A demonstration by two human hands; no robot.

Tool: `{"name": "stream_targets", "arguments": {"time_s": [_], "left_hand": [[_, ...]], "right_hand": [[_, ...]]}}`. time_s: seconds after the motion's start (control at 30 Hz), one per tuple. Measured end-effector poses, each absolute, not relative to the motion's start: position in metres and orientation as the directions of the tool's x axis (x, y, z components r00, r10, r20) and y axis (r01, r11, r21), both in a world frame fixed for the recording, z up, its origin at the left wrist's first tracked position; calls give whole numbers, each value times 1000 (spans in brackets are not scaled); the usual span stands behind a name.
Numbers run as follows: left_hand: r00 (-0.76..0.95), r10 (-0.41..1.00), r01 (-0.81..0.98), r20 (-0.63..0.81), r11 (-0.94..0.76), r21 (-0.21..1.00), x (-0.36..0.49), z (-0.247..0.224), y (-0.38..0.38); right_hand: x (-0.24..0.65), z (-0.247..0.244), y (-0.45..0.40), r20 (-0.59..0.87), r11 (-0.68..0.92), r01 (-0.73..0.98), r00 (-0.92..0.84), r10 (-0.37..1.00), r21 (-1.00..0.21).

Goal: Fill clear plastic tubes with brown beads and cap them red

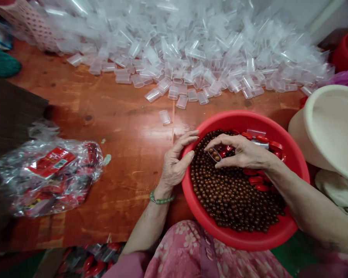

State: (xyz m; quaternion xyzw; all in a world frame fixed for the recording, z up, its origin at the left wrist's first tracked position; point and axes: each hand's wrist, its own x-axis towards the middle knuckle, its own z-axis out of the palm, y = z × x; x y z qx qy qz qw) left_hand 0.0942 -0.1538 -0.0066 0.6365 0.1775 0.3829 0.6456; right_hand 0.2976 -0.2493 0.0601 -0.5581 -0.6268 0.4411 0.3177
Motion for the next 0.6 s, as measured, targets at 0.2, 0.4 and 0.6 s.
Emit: {"name": "stream_targets", "arguments": {"time_s": [0.2, 0.4, 0.6], "left_hand": [[624, 713, -99, 319, -333, 938, 87, 4, -153], [747, 606, -1, 272, -408, 913, 84, 41, -171], [909, 403, 38, -103, 166, 985, 104, 60, -195]], "right_hand": [[298, 70, -249, -73, -19, 310, -163, 984, -951], [299, 82, -254, -64, -47, 106, -165, 984, -993], [300, 85, -264, -84, -92, -31, -204, 975, -995]]}}
